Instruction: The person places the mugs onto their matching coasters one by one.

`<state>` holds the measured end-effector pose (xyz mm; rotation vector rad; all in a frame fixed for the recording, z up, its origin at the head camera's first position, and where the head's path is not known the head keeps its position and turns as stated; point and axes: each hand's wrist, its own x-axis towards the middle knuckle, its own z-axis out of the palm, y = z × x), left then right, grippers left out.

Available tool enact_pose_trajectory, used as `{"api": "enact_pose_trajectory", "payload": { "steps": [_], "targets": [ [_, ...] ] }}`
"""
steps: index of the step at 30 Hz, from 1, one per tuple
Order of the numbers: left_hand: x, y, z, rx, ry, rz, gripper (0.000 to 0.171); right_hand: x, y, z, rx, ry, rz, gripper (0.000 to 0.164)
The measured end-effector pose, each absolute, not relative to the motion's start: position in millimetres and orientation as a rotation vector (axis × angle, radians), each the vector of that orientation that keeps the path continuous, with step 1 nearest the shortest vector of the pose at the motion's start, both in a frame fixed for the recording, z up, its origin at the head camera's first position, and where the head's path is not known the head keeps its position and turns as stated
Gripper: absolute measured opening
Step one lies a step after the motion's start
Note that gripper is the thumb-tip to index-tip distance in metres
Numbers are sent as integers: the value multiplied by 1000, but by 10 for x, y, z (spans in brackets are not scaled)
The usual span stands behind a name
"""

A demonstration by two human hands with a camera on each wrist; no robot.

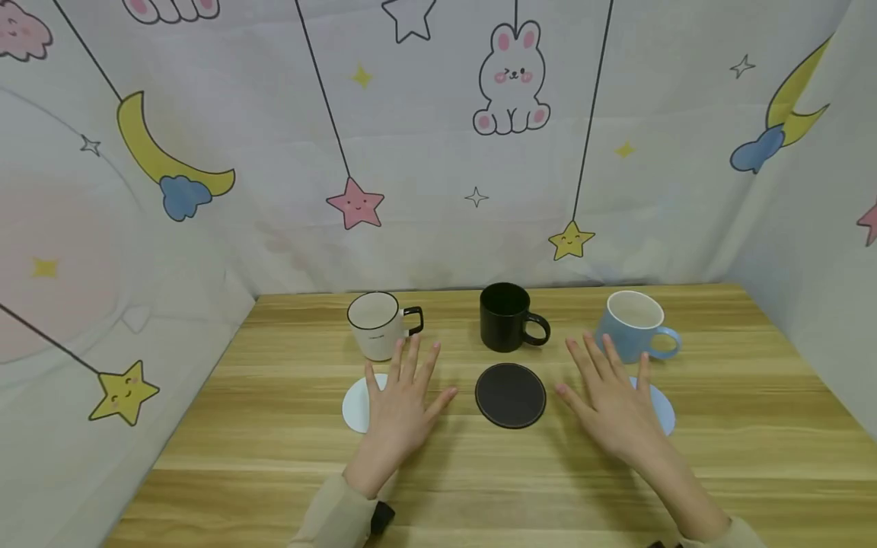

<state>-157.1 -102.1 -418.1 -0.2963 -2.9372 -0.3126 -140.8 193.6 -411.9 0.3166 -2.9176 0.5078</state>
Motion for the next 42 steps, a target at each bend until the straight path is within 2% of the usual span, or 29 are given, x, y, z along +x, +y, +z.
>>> {"api": "enact_pose_trajectory", "payload": {
  "steps": [42],
  "targets": [
    [-1524, -1236, -4207, -213, -2931, -332, 72, -1531, 1778, -4124, 393, -2812, 496, 65]
  ]
}}
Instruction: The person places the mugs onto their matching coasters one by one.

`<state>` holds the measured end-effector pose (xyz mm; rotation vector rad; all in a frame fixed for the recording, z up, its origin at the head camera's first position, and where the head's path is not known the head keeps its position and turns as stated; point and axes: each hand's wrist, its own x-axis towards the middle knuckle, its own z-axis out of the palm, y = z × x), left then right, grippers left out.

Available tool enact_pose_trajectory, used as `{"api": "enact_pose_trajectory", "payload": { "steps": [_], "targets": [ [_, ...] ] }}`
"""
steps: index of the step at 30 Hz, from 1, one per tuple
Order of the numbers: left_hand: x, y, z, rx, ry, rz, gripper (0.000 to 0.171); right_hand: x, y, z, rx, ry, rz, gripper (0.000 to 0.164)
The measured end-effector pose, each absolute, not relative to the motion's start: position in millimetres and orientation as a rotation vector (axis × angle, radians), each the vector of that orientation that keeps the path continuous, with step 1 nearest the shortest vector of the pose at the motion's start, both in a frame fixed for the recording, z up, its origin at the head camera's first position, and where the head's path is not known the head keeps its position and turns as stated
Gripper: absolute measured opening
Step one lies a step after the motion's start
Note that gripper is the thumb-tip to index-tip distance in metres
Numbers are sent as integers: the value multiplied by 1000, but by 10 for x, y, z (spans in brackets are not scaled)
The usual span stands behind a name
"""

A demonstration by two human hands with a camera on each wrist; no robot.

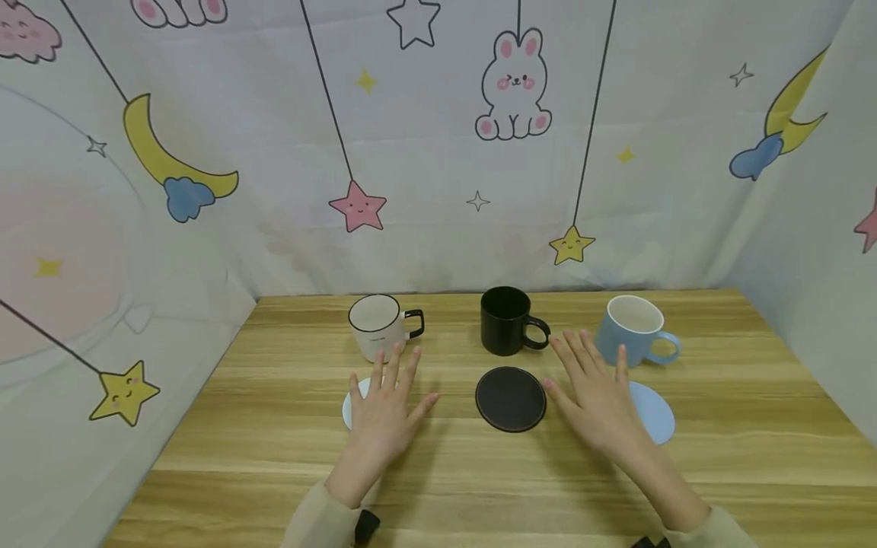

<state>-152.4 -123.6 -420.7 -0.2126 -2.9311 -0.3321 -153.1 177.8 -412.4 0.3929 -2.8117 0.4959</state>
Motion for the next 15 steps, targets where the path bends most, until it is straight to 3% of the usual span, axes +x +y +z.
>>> {"api": "enact_pose_trajectory", "payload": {
  "steps": [15],
  "targets": [
    [-1518, -1297, -4187, -206, -2949, -336, 73, -1559, 1707, -4160, 406, -2771, 526, 63]
  ]
}}
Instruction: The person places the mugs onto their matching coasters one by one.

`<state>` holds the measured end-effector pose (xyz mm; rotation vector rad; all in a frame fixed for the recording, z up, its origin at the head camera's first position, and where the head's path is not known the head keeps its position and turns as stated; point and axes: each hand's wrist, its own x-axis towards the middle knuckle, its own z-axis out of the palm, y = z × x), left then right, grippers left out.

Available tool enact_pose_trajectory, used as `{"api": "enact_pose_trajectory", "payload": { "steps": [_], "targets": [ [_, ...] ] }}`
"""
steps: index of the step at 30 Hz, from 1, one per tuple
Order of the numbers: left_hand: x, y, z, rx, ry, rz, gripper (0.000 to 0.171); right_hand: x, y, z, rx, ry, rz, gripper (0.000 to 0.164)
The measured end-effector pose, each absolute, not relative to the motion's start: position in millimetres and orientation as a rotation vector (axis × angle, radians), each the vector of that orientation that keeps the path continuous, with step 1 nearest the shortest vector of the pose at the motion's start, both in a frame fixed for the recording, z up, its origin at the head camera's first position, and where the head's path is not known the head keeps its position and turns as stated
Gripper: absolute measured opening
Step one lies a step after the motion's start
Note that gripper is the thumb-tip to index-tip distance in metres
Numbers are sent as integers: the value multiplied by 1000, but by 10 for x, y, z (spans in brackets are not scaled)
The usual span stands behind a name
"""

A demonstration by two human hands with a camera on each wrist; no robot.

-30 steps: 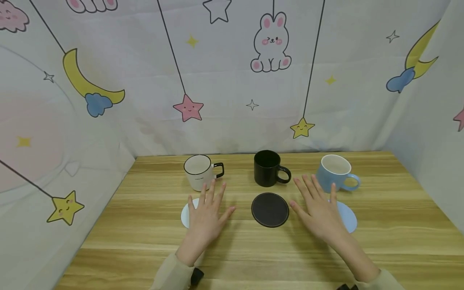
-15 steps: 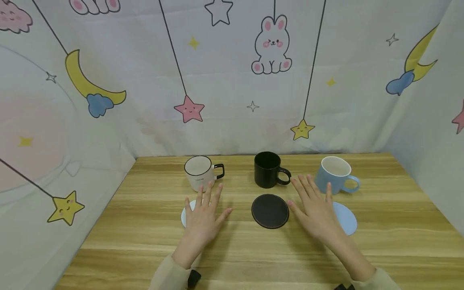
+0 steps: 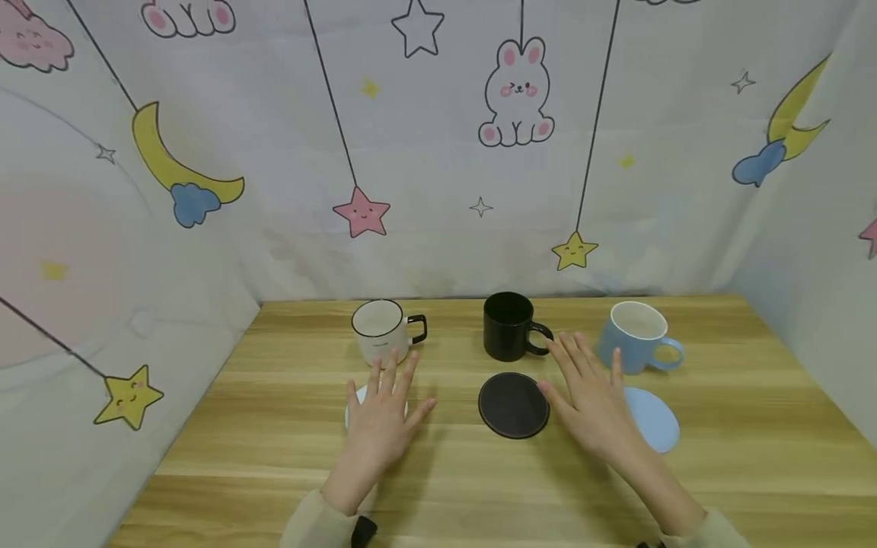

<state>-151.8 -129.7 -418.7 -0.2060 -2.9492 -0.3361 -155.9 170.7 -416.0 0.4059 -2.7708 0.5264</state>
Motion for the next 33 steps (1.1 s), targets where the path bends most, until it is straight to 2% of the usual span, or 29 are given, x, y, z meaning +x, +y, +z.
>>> {"api": "enact_pose_trajectory", "payload": {
  "steps": [6, 33],
  "targets": [
    [-1523, -1251, -4233, -245, -2963, -352, 74, -1486, 1777, -4239, 380, -2746, 523, 64],
    [-1528, -1533, -4177, -152, -2986, -334, 75, -1604, 1648, -4198, 435, -2713, 593, 60]
  ]
}}
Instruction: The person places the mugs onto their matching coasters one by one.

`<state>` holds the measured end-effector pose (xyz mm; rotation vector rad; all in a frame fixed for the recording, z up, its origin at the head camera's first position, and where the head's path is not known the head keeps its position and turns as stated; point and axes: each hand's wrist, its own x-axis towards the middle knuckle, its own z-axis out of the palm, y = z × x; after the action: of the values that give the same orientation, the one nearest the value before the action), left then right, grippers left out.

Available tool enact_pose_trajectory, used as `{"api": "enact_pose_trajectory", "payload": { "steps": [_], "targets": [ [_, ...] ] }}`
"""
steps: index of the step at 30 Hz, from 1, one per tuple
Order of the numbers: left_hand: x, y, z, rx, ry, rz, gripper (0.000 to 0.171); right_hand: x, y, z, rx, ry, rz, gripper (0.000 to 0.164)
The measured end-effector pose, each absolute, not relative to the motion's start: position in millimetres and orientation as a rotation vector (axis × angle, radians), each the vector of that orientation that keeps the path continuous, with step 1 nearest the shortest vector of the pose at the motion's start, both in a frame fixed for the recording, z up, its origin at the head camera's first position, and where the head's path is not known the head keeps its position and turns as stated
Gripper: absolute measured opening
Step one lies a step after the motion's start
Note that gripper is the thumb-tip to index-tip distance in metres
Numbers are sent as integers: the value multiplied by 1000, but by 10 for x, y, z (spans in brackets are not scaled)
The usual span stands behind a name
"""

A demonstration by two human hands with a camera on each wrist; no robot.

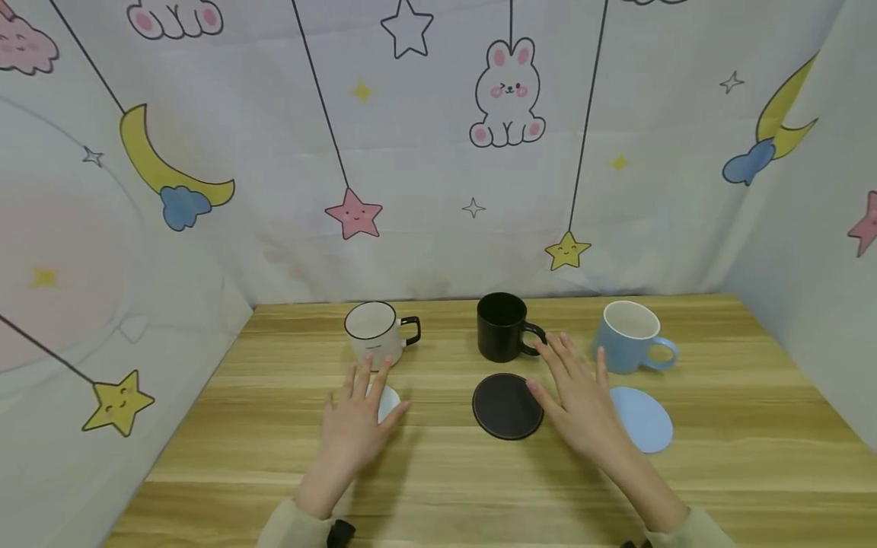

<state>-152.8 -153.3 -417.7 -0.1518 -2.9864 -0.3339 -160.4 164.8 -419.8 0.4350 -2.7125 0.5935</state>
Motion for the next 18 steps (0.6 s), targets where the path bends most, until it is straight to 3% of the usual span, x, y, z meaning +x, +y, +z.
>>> {"api": "enact_pose_trajectory", "payload": {
  "steps": [18],
  "targets": [
    [-1515, -1607, -4168, -148, -3021, -353, 80, -1644, 1573, -4184, 479, -2693, 648, 56]
  ]
}}
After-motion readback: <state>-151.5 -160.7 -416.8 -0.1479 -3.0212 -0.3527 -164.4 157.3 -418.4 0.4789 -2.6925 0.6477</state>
